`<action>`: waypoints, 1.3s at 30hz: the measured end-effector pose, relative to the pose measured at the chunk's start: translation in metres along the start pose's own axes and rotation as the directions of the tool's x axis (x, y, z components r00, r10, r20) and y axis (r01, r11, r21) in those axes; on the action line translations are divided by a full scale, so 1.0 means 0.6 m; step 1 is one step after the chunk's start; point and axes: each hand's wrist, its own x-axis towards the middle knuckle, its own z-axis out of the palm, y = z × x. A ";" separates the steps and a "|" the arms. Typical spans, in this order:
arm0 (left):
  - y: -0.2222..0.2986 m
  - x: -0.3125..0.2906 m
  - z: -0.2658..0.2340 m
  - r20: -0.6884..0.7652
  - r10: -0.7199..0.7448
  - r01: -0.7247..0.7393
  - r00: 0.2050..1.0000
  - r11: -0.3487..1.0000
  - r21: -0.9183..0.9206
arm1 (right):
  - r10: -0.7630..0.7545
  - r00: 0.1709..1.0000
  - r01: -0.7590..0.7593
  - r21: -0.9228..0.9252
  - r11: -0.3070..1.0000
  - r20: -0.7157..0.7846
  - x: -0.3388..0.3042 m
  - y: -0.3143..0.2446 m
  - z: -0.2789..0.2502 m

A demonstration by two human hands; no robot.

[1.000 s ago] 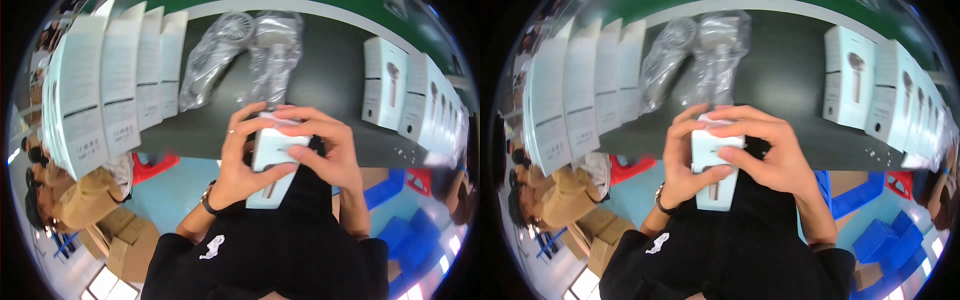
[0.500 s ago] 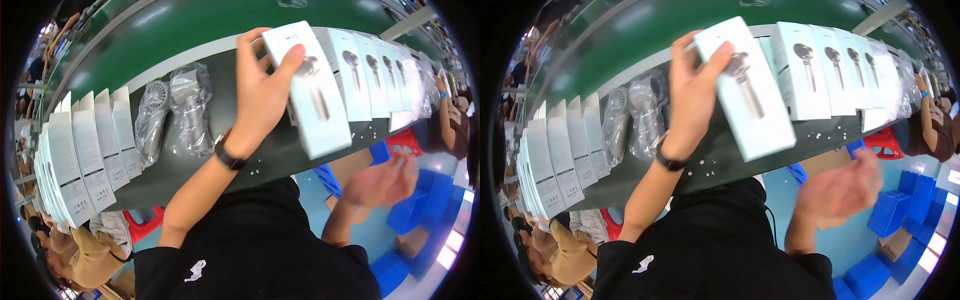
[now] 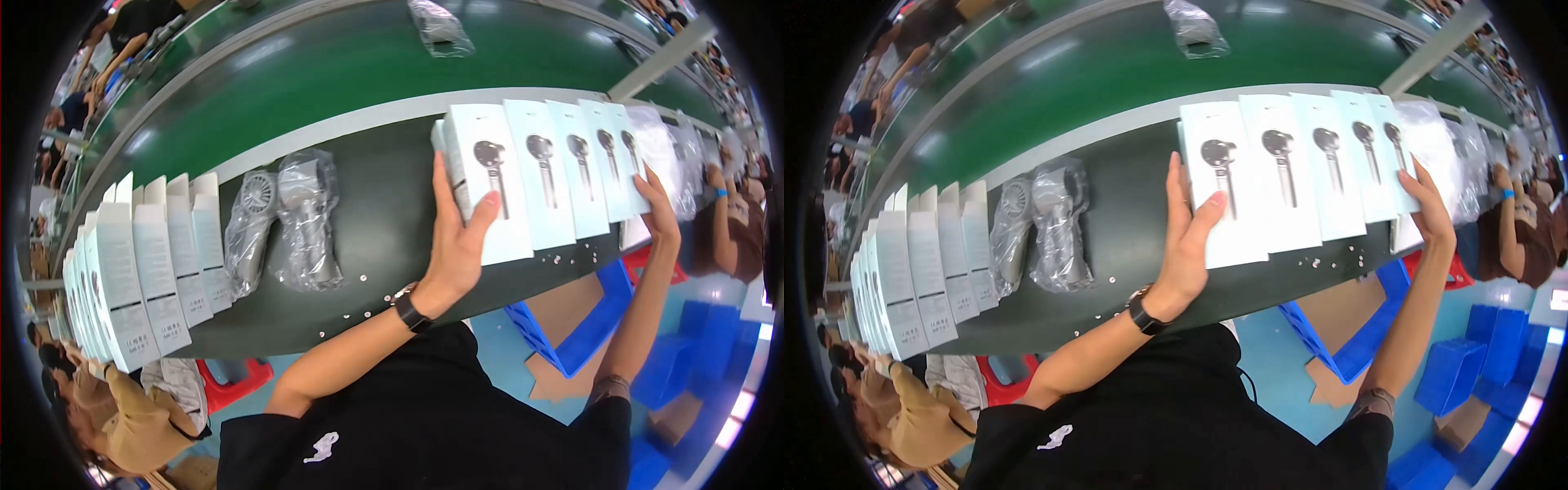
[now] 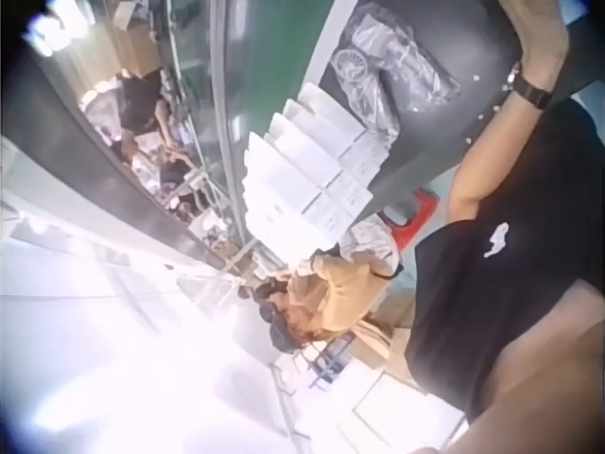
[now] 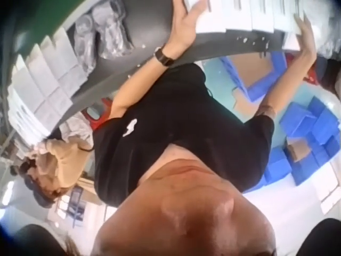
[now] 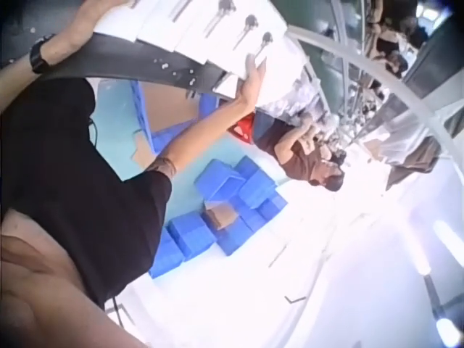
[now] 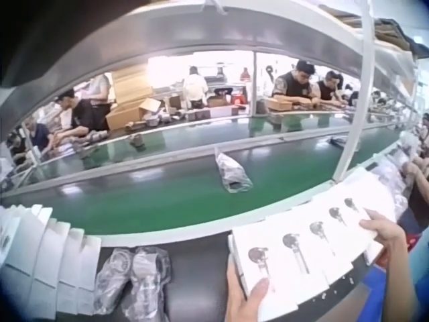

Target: The recorder is removing small electronic fans from plastic sleeves and placing them into individual retail boxes on an assembly line.

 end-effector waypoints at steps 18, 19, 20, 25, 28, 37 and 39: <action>-0.002 -0.011 -0.036 0.065 0.076 -0.097 0.995 0.902 0.421 | -0.023 0.979 0.152 -0.647 0.747 0.203 0.044 -0.069 -0.055; 0.010 -0.019 -0.042 0.079 0.104 -0.126 0.991 0.920 0.371 | -0.239 0.962 0.245 -0.799 0.549 0.131 0.071 -0.095 -0.075; 0.027 -0.021 -0.051 0.103 0.125 -0.151 0.987 0.943 0.296 | -0.452 0.887 0.252 -0.920 0.300 0.095 0.084 -0.138 -0.084; 0.192 -0.088 -0.201 0.075 0.518 -0.376 0.852 0.505 0.777 | -0.462 0.847 0.466 -0.783 0.411 0.262 0.222 -0.318 0.337; 0.258 -0.144 -0.306 -0.151 0.660 -0.122 0.736 0.348 0.929 | -0.290 0.801 0.571 -0.814 0.110 0.523 0.403 -0.290 0.498; 0.456 -0.294 -0.333 -0.139 0.784 0.414 0.604 -0.161 0.896 | -0.062 0.923 0.377 -0.924 -0.065 0.381 0.614 -0.186 0.640; 0.472 -0.290 -0.348 -0.145 0.754 0.445 0.641 -0.211 0.870 | -0.010 0.909 0.416 -0.908 -0.053 0.417 0.589 -0.183 0.664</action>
